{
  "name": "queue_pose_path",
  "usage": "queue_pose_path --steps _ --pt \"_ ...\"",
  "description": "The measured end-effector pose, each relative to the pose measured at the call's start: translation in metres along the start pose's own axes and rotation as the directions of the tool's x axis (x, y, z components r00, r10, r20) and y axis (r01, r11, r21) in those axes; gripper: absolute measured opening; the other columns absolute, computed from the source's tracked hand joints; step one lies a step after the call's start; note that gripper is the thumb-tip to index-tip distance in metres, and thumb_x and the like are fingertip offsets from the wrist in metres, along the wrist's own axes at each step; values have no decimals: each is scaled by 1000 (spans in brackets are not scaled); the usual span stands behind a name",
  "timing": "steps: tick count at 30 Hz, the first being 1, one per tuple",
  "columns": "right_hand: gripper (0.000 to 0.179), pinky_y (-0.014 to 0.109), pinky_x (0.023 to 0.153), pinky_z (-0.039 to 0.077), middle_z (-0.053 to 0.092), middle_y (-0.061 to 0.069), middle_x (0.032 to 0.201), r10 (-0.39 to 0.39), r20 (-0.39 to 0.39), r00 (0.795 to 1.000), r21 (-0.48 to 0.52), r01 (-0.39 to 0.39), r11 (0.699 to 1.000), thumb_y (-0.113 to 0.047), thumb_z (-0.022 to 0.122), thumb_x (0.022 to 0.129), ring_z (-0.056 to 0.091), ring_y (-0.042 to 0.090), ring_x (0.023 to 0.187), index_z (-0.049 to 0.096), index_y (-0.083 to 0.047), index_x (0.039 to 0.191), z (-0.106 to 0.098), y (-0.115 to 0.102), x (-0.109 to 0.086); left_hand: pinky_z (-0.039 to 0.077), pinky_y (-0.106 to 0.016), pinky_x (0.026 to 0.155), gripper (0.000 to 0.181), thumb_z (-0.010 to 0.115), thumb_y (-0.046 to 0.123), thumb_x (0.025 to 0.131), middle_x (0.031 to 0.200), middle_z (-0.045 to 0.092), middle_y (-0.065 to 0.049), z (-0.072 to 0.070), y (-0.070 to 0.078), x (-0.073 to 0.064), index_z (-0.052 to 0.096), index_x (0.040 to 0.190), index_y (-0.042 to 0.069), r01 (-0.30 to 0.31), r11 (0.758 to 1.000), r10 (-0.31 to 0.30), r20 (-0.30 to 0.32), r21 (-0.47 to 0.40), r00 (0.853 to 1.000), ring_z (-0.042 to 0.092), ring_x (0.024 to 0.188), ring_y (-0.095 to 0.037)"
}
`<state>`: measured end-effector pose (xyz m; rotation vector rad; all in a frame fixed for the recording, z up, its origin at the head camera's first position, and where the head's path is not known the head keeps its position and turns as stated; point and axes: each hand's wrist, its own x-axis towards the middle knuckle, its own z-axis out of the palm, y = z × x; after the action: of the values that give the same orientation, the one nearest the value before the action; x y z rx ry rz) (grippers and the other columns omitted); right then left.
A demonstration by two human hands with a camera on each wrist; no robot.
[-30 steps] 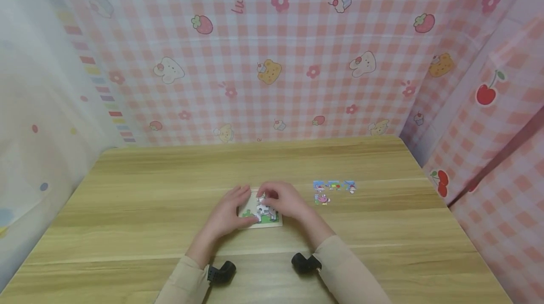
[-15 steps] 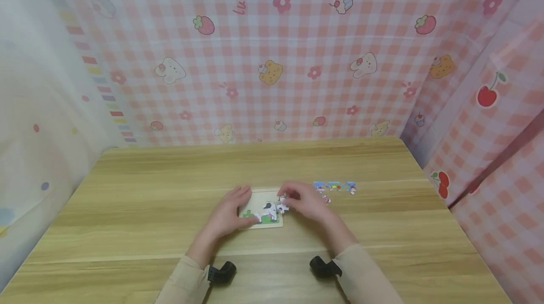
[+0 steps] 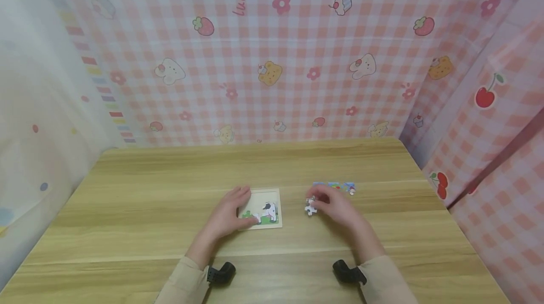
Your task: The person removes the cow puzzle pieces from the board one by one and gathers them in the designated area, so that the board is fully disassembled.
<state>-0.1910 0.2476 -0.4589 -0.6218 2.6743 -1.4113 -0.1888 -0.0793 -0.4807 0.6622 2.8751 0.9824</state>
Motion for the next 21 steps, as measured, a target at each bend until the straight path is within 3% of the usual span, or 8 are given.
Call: queue_pose_path --steps 4,9,21 --pt "14 23 58 47 62 5 86 10 -3 1000 12 -10 1000 3 65 92 51 12 72 68 1 106 -10 4 -7 23 -49 118 82 82 38 80 155 38 -14 0 1 0 48 143 -4 1 1000 -1 1 -3 1000 26 145 -36" --pt "13 24 61 49 63 4 90 21 20 1000 -15 -21 1000 1 65 93 52 11 75 69 -4 105 -24 11 -13 22 -49 118 82 82 38 80 155 38 -14 -2 2 -1 48 143 -4 3 1000 -3 0 -8 1000 26 145 -36" --pt "12 25 60 50 59 0 85 49 3 999 -159 -48 986 -1 69 90 53 10 74 71 -6 101 -44 24 -12 22 -49 118 82 81 39 80 155 38 -14 -1 2 -1 48 143 -3 3 1000 -3 1 -5 1000 26 146 -35"
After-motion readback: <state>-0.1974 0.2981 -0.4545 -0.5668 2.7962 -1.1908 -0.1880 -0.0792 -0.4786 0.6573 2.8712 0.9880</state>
